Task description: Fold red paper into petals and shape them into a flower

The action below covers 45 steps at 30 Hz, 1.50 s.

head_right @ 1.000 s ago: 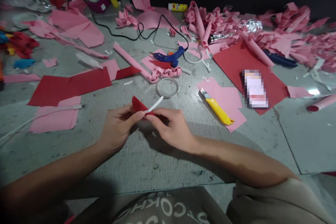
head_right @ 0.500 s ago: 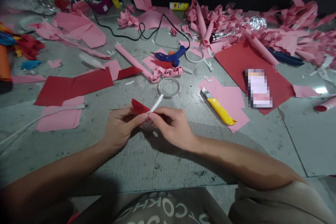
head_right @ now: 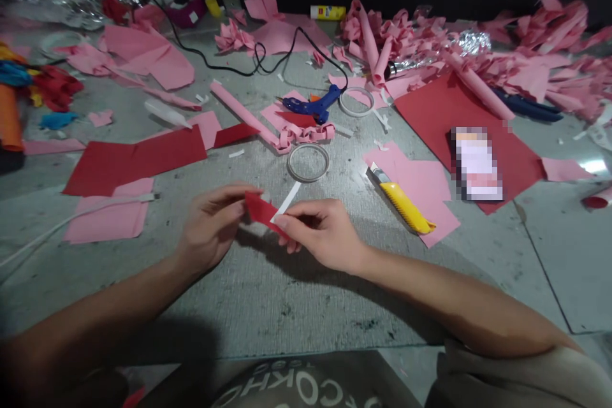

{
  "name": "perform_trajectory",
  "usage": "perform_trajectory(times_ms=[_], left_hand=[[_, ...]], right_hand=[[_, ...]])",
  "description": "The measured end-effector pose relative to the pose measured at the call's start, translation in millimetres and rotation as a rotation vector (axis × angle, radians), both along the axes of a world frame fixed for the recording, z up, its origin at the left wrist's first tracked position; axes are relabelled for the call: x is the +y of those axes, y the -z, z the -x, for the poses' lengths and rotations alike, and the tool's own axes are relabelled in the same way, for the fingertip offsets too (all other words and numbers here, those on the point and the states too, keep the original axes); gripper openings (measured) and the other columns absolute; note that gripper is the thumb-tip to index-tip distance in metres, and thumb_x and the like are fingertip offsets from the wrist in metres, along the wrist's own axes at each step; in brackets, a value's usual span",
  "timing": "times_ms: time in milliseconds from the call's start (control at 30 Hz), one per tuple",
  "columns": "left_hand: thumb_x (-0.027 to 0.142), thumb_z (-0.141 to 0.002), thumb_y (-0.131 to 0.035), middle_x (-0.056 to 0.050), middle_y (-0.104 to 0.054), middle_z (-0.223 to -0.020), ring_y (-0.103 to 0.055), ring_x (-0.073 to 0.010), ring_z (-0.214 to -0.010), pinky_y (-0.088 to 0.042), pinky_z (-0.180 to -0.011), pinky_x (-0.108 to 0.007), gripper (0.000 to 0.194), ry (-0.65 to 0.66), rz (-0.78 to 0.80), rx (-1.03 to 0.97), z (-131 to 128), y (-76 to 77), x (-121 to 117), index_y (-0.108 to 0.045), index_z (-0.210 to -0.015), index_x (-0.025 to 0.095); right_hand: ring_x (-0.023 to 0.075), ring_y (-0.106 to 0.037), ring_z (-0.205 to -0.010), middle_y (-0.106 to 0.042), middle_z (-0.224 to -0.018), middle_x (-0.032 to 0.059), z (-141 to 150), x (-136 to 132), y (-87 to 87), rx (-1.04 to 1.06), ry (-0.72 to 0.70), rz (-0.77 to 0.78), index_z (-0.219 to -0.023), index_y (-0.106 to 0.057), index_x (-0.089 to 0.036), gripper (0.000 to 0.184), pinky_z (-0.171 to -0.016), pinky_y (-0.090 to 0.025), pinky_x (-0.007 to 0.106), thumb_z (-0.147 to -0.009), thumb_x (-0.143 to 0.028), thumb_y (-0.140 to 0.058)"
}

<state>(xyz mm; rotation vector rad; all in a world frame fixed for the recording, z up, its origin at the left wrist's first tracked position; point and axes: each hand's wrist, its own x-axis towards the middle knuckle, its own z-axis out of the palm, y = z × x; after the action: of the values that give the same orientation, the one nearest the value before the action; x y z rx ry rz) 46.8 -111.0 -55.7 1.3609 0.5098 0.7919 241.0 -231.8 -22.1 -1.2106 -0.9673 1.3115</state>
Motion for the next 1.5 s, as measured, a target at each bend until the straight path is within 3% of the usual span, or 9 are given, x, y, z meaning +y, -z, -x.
perform_trajectory(times_ms=[100,200,300,433,733,1000,1167,1333,1500], left_hand=[[0.025,-0.096,-0.082,-0.007,-0.07,-0.128,-0.067,-0.0231,-0.118,-0.059,-0.095,-0.036,0.034,-0.049,-0.284,0.007,-0.9,2.7,8.9,-0.081,-0.128,0.035],[0.022,-0.096,-0.083,-0.006,-0.064,-0.147,-0.06,-0.0265,-0.139,-0.052,-0.115,-0.047,0.042,0.07,-0.524,0.054,-2.2,-1.3,11.9,-0.077,-0.135,0.038],[0.023,-0.1,-0.079,-0.006,-0.067,-0.148,-0.057,-0.027,-0.144,-0.047,-0.122,-0.051,0.03,0.177,-0.66,0.085,-2.5,-6.4,11.1,-0.079,-0.126,0.037],[0.021,-0.1,-0.078,-0.007,-0.074,-0.134,-0.059,-0.0274,-0.142,-0.048,-0.119,-0.05,0.013,0.188,-0.718,0.075,-2.3,-9.2,9.5,-0.08,-0.11,0.029],[0.015,-0.098,-0.075,-0.004,-0.076,-0.097,-0.07,-0.0198,-0.094,-0.054,-0.089,-0.039,0.009,0.207,-0.564,0.12,-2.2,-11.2,4.6,-0.077,-0.102,0.023],[0.015,-0.098,-0.075,-0.003,-0.075,-0.094,-0.068,-0.0182,-0.091,-0.052,-0.086,-0.037,0.008,0.231,-0.444,0.118,-3.4,-10.1,1.4,-0.078,-0.1,0.023],[0.016,-0.099,-0.074,-0.003,-0.074,-0.095,-0.067,-0.018,-0.093,-0.051,-0.089,-0.036,0.007,0.211,-0.29,0.169,-1.7,-13.0,-7.2,-0.076,-0.098,0.023],[0.024,-0.097,-0.077,-0.003,-0.074,-0.092,-0.069,-0.0183,-0.088,-0.052,-0.082,-0.033,0.007,0.204,-0.109,0.3,-1.1,-18.8,-12.5,-0.076,-0.091,0.02],[0.03,-0.098,-0.077,-0.004,-0.079,-0.095,-0.072,-0.0186,-0.089,-0.054,-0.084,-0.032,0.012,0.197,-0.066,0.304,-1.8,-17.4,-13.7,-0.078,-0.096,0.019]], right_hand=[[0.0094,-0.068,-0.052,-0.076,-0.067,0.0018,-2.7,-0.4,-2.7,0.096,-0.145,0.08,-0.081,-0.08,-0.016,0.027,-0.052,-0.058,0.018,-0.095,-0.039,-0.082],[0.0091,-0.068,-0.054,-0.077,-0.068,0.0019,-3.9,-0.4,-4.8,0.119,-0.241,0.126,-0.083,-0.081,-0.016,0.026,-0.054,-0.059,0.018,-0.093,-0.039,-0.085],[0.0093,-0.068,-0.056,-0.077,-0.069,0.002,-4.9,-0.8,-6.4,0.093,-0.279,0.138,-0.083,-0.081,-0.015,0.026,-0.055,-0.059,0.018,-0.093,-0.039,-0.086],[0.0096,-0.069,-0.057,-0.077,-0.071,0.0026,-6.3,-0.9,-6.7,0.053,-0.279,0.12,-0.084,-0.08,-0.015,0.029,-0.056,-0.059,0.019,-0.096,-0.041,-0.083],[0.0086,-0.065,-0.055,-0.073,-0.066,0.0013,-5.7,0.4,-7.4,-0.207,-0.164,-0.045,-0.079,-0.078,-0.014,0.032,-0.056,-0.051,0.019,-0.104,-0.033,-0.071],[0.009,-0.066,-0.056,-0.074,-0.067,0.001,-1.6,-2.3,-8.0,-0.384,-0.07,-0.171,-0.079,-0.078,-0.015,0.033,-0.056,-0.049,0.019,-0.107,-0.027,-0.067],[0.0084,-0.065,-0.055,-0.073,-0.065,0.0001,0.5,-4.7,-5.6,-0.436,-0.004,-0.233,-0.079,-0.078,-0.015,0.031,-0.056,-0.047,0.02,-0.106,-0.027,-0.069],[0.0091,-0.066,-0.056,-0.073,-0.065,-0.0008,3.1,-4.0,-5.9,-0.442,0.017,-0.212,-0.077,-0.077,-0.017,0.032,-0.056,-0.048,0.021,-0.106,-0.028,-0.068],[0.0099,-0.065,-0.055,-0.073,-0.063,-0.0004,5.0,-4.3,-5.7,-0.43,0.033,-0.126,-0.077,-0.078,-0.017,0.034,-0.055,-0.048,0.022,-0.106,-0.032,-0.068]])
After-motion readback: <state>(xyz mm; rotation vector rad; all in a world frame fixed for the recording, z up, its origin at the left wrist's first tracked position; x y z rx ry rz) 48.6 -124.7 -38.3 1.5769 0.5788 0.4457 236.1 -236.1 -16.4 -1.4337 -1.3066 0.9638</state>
